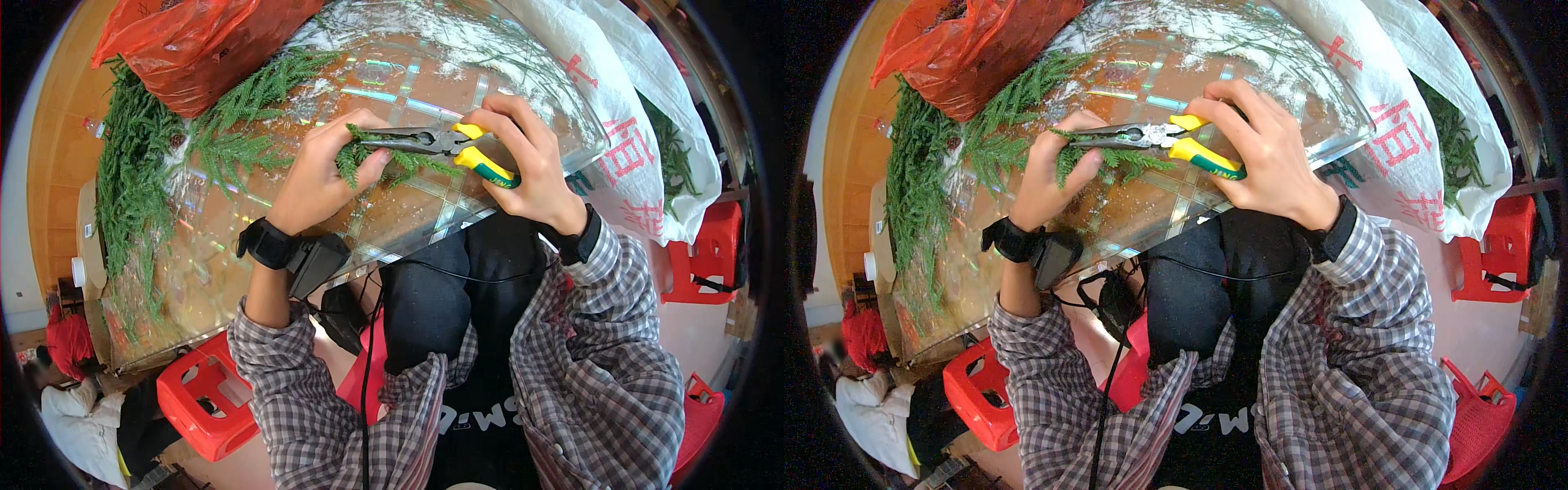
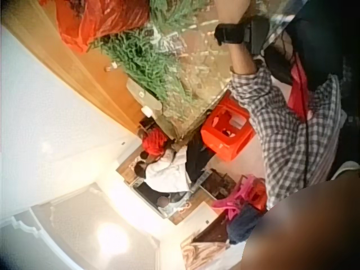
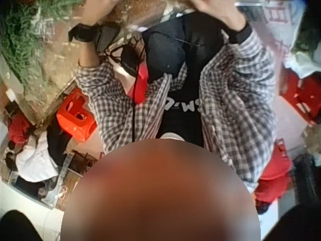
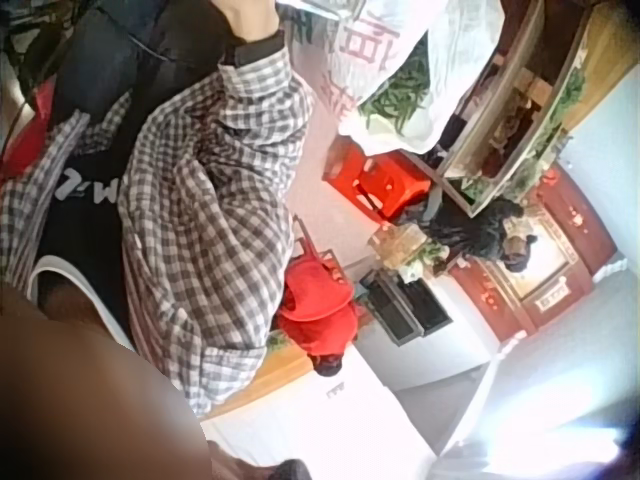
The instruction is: The person is sorting and trimming evergreen branches at a table.
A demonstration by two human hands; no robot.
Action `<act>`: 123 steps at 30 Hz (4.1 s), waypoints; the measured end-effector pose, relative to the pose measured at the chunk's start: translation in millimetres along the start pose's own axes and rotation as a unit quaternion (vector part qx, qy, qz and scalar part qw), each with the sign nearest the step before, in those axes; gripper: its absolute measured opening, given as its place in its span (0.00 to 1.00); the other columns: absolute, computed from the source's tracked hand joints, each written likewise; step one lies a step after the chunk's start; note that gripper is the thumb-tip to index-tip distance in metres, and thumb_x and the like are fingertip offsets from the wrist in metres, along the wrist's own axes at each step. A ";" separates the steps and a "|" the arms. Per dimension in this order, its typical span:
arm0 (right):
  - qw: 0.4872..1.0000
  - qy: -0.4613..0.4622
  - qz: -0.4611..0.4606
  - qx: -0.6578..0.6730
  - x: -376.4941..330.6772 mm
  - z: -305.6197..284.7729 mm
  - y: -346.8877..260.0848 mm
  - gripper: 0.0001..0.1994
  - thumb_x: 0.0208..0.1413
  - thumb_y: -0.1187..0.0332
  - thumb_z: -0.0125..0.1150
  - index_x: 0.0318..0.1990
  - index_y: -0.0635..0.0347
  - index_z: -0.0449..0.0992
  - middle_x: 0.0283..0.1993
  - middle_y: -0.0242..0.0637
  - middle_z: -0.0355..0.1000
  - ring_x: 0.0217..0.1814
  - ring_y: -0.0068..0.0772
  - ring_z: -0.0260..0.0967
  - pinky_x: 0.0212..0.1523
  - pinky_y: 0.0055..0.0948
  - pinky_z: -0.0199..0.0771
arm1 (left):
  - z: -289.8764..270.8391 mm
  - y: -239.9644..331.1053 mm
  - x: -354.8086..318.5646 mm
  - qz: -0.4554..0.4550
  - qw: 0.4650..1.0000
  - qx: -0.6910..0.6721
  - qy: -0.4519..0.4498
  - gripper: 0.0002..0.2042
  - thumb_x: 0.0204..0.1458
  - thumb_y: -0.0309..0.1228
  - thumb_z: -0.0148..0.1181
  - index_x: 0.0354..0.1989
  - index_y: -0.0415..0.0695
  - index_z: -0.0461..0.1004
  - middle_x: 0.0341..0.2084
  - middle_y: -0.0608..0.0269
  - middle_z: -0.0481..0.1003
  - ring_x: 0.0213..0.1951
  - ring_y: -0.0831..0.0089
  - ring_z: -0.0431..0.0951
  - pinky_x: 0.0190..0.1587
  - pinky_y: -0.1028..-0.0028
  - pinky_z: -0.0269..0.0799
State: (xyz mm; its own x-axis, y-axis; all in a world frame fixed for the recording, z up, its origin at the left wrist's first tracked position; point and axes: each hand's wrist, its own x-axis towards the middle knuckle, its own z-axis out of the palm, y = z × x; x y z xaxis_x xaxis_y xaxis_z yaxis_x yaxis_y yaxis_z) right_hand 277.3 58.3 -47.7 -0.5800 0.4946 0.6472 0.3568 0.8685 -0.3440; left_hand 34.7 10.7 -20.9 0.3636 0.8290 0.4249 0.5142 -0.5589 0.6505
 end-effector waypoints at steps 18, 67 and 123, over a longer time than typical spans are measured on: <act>0.999 -0.009 -0.007 -0.038 -4.9 2.2 0.8 0.19 0.35 0.70 0.62 0.40 0.64 0.69 0.31 0.42 0.65 0.29 0.43 0.65 0.28 0.31 0.65 | 2.3 1.5 -1.4 -0.039 0.999 -0.003 -0.030 0.08 0.44 0.28 0.54 0.33 0.39 0.68 0.25 0.57 0.69 0.30 0.61 0.70 0.35 0.71 0.63; 0.986 0.011 0.151 0.073 -5.1 -2.3 6.8 0.25 0.29 0.80 0.53 0.45 0.59 0.70 0.33 0.38 0.67 0.28 0.32 0.66 0.29 0.23 0.66 | 3.5 -2.9 4.9 -0.222 0.953 -0.203 0.034 0.07 0.51 0.28 0.50 0.34 0.37 0.67 0.24 0.64 0.72 0.33 0.78 0.70 0.41 0.76 0.63; 0.980 -0.039 0.191 0.039 386.2 -85.4 19.8 0.07 0.40 0.70 0.56 0.20 0.65 0.75 0.15 0.35 0.69 0.15 0.23 0.66 0.17 0.23 0.68 | -101.2 28.3 -23.2 -0.104 0.847 -0.472 0.222 0.22 0.55 0.45 0.40 0.51 0.42 0.59 0.46 0.62 0.63 0.48 0.71 0.65 0.47 0.68 0.62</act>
State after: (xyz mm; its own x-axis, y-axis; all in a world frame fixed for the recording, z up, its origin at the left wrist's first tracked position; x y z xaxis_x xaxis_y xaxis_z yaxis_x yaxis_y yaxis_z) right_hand 122.9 263.9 253.5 -0.4697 0.7829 0.4081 0.5032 0.6172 -0.6049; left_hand -37.8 -22.5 51.4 -0.0945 0.9498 0.2981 -0.3957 -0.3106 0.8643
